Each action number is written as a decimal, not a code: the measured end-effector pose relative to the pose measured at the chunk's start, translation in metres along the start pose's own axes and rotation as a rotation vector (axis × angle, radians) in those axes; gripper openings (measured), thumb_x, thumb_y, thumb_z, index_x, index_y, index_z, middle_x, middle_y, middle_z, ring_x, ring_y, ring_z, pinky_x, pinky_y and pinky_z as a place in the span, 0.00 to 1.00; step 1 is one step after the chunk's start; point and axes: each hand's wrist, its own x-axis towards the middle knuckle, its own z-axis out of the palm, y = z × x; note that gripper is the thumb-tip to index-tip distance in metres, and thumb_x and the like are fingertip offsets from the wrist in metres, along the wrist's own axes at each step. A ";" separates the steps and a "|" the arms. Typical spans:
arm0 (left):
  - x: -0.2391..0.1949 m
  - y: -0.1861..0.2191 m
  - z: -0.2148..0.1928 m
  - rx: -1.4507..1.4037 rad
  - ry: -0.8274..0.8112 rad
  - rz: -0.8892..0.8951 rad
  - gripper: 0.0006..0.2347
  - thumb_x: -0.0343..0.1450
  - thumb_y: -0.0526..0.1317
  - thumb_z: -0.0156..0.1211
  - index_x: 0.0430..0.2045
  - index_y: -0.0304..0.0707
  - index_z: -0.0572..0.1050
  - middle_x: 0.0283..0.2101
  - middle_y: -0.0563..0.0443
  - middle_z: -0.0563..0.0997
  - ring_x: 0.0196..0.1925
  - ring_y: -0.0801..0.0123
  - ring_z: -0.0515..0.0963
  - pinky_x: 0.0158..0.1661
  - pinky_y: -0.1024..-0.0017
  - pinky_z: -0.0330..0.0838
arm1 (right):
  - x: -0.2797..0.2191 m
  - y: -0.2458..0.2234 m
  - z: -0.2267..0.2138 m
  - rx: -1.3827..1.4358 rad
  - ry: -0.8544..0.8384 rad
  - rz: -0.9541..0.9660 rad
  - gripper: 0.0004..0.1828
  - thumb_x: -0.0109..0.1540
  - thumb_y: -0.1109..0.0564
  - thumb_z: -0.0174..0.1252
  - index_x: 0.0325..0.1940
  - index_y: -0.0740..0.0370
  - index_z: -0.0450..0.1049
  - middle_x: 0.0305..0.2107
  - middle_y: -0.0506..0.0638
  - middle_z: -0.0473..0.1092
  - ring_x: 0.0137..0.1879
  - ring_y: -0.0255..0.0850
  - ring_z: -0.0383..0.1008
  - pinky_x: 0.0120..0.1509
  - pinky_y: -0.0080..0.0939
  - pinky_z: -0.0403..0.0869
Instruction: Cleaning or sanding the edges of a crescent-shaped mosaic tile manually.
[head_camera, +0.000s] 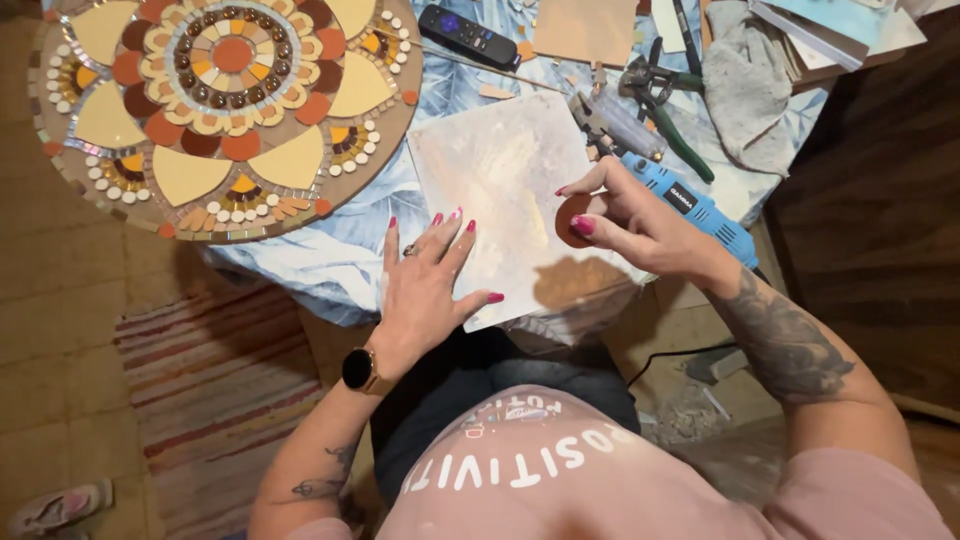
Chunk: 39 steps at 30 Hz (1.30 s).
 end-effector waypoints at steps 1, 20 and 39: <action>0.000 0.000 0.000 -0.006 -0.005 -0.002 0.32 0.57 0.64 0.46 0.51 0.48 0.60 0.56 0.51 0.62 0.59 0.66 0.58 0.57 0.49 0.30 | 0.000 0.002 0.002 0.002 -0.001 0.007 0.16 0.59 0.56 0.43 0.48 0.67 0.54 0.12 0.47 0.61 0.18 0.30 0.56 0.25 0.24 0.60; -0.004 -0.003 0.006 -0.021 -0.009 -0.023 0.31 0.57 0.61 0.50 0.51 0.48 0.60 0.57 0.52 0.60 0.60 0.67 0.57 0.56 0.49 0.30 | 0.066 0.073 0.043 -1.078 -0.329 0.048 0.16 0.47 0.54 0.44 0.36 0.60 0.52 0.19 0.59 0.66 0.27 0.60 0.69 0.32 0.60 0.67; -0.001 -0.007 0.009 -0.058 0.038 0.011 0.32 0.57 0.62 0.50 0.51 0.46 0.60 0.55 0.50 0.62 0.59 0.66 0.58 0.57 0.47 0.25 | 0.045 0.080 0.036 -1.080 -0.301 0.125 0.12 0.52 0.52 0.41 0.36 0.58 0.55 0.17 0.60 0.65 0.26 0.61 0.68 0.33 0.60 0.66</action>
